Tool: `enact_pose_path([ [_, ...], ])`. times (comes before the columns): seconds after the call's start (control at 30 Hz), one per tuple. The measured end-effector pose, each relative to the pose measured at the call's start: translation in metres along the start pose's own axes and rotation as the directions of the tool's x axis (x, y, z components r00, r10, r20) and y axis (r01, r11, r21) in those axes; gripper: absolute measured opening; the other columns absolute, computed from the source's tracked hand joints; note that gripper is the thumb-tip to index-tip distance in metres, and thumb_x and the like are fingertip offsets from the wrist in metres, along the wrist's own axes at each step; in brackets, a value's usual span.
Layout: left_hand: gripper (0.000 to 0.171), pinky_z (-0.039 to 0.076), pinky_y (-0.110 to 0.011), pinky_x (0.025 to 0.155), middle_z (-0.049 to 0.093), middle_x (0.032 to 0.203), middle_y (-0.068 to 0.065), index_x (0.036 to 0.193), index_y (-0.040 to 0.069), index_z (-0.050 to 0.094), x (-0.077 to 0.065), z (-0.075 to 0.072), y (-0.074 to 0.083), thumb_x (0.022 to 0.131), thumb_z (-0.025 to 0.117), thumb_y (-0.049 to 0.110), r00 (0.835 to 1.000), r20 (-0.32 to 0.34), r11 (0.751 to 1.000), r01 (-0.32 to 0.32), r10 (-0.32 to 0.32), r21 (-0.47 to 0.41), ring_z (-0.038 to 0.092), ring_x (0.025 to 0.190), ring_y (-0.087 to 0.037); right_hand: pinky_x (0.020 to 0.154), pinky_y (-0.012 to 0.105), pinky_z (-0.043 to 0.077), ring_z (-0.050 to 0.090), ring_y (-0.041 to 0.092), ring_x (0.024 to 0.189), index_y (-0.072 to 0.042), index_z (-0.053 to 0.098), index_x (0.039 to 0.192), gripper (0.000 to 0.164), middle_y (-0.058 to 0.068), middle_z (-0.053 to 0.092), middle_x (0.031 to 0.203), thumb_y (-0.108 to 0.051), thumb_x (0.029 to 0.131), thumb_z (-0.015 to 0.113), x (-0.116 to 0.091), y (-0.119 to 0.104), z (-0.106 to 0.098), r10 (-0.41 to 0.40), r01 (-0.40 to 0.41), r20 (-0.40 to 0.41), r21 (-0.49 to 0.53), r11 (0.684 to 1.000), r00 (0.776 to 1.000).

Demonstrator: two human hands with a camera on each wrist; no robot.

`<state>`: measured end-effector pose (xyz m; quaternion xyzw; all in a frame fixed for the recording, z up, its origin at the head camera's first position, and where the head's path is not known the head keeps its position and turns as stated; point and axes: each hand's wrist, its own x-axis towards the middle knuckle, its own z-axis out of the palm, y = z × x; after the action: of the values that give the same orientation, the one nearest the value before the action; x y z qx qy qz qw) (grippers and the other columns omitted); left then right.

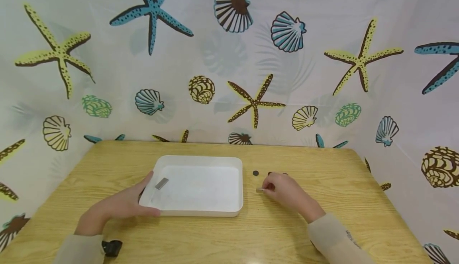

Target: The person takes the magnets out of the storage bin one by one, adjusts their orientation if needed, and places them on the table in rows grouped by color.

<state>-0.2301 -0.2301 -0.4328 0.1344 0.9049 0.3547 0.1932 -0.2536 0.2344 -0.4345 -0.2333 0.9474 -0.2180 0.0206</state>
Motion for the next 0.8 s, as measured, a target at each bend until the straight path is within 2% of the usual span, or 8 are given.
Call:
enact_pose_path([
  [0.37,0.139,0.024,-0.067,0.122,0.002,0.172,-0.028,0.163,0.000,-0.011,-0.001,-0.001,-0.001,0.079,0.085,0.056,1.000,-0.004,1.000,-0.002,0.002,0.002,0.017,0.157,-0.048,0.071,0.022,0.051,0.059,0.005,0.078,-0.009,0.075,0.096,0.004,-0.003,0.072,0.088,-0.013,0.095,0.073,0.003,0.006,0.006,0.039,-0.042,0.058,0.052,0.998,0.998],
  [0.8,0.138,0.023,-0.065,0.123,0.001,0.172,-0.027,0.163,-0.001,-0.011,0.002,0.000,-0.005,0.080,0.085,0.055,1.000,-0.002,1.000,-0.018,0.018,-0.011,0.014,0.158,-0.047,0.073,0.022,0.052,0.058,0.002,0.080,-0.010,0.078,0.100,0.010,-0.004,0.069,0.092,-0.016,0.092,0.077,0.008,0.008,0.011,0.016,-0.015,0.041,-0.010,1.000,0.999],
])
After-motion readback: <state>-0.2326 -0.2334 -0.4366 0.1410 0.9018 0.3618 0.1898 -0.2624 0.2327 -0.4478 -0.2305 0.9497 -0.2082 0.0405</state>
